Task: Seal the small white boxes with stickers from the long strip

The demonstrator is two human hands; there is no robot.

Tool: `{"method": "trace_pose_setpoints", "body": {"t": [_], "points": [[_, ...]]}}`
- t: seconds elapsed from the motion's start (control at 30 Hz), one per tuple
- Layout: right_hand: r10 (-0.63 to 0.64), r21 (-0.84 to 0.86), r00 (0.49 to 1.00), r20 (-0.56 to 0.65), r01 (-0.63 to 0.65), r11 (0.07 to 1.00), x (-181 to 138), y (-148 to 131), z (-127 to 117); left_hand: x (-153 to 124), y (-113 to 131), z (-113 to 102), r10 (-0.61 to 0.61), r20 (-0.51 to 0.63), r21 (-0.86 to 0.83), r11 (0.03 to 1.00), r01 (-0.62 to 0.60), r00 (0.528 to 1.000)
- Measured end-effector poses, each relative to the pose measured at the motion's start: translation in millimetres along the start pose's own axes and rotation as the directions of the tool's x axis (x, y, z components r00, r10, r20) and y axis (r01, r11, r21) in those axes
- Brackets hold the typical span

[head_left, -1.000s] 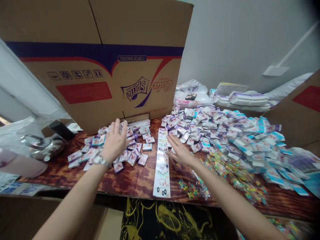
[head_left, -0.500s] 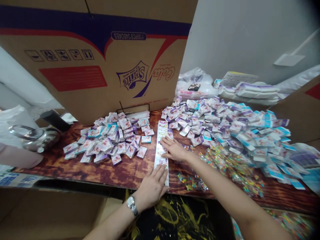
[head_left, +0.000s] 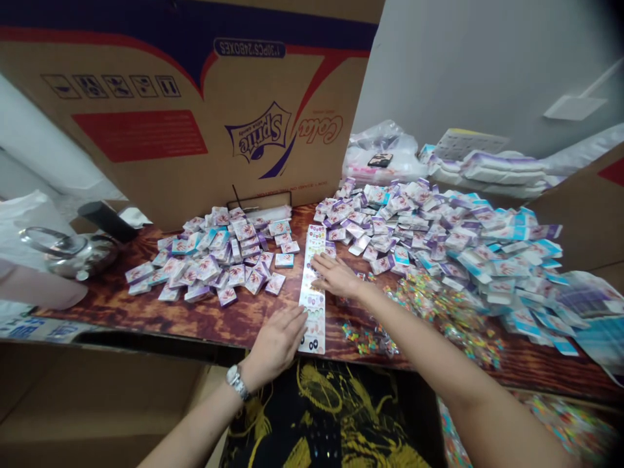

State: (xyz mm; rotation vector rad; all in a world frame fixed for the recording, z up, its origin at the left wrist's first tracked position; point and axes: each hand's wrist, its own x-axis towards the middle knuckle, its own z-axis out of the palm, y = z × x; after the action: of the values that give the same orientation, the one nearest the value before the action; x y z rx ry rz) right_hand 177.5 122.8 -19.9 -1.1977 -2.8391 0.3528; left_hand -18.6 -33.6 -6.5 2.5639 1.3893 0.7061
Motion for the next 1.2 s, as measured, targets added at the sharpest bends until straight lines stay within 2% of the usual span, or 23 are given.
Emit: {"method": "trace_pose_setpoints", "body": {"t": [0.17,0.37,0.5,0.6,0.7,0.73,0.77,0.8,0.83,0.87,0.9,0.93,0.97,1.0,1.07,1.13,1.2], "points": [[0.022,-0.002,1.0,-0.018,-0.022,1.0,-1,-5,3,-4,8,11,0.048,0.098,0.07,0.996,-0.055,0.994],[0.032,0.028,0.998,-0.062,-0.03,0.999,-3,-6,3,-5,10,12,0.021,0.143,0.097,0.995,-0.035,0.99],[0.039,0.048,0.991,-0.126,-0.033,0.998,-2,-10,1,-6,9,14,-0.005,0.133,0.072,0.997,-0.005,0.991],[0.055,0.052,0.979,-0.195,-0.046,0.998,-2,-16,-1,-3,12,10,-0.039,0.116,-0.002,0.999,0.04,0.993],[0.064,0.052,0.962,-0.264,-0.052,0.997,-7,-23,-12,3,22,-4,-0.171,0.042,-0.228,0.958,0.176,0.984],[0.063,0.053,0.955,-0.291,-0.05,0.997,-12,-27,-19,5,26,-10,-0.251,0.044,-0.352,0.902,0.25,0.967],[0.06,0.056,0.941,-0.333,-0.044,0.998,-18,-31,-28,8,31,-16,-0.341,0.087,-0.496,0.8,0.338,0.936],[0.046,0.058,0.922,-0.383,-0.026,0.998,-26,-37,-37,11,36,-22,-0.418,0.178,-0.644,0.635,0.427,0.891],[0.019,0.059,0.887,-0.462,0.01,0.998,-36,-45,-48,15,40,-27,-0.454,0.308,-0.765,0.404,0.502,0.836],[-0.019,0.057,0.839,-0.545,0.06,0.997,-47,-55,-58,19,43,-32,-0.436,0.44,-0.831,0.135,0.54,0.785],[-0.089,0.04,0.788,-0.61,0.143,0.989,-59,-67,-67,23,44,-35,-0.38,0.536,-0.837,-0.124,0.532,0.754],[-0.175,0.019,0.757,-0.629,0.24,0.971,-72,-80,-75,27,43,-38,-0.326,0.584,-0.807,-0.335,0.487,0.744],[-0.266,0.003,0.757,-0.597,0.333,0.943,-84,-93,-81,31,42,-40,-0.289,0.602,-0.763,-0.483,0.43,0.744],[-0.366,-0.014,0.756,-0.543,0.428,0.904,-96,-106,-86,34,39,-41,-0.273,0.61,-0.725,-0.571,0.384,0.744],[-0.493,-0.005,0.76,-0.423,0.542,0.84,-113,-126,-90,39,32,-41,-0.308,0.619,-0.703,-0.628,0.335,0.722],[-0.512,0.043,0.774,-0.372,0.566,0.823,-120,-135,-90,40,27,-39,-0.381,0.608,-0.74,-0.589,0.324,0.696],[-0.405,0.116,0.809,-0.426,0.493,0.862,-117,-133,-91,38,26,-36,-0.436,0.562,-0.801,-0.498,0.331,0.703]]}}
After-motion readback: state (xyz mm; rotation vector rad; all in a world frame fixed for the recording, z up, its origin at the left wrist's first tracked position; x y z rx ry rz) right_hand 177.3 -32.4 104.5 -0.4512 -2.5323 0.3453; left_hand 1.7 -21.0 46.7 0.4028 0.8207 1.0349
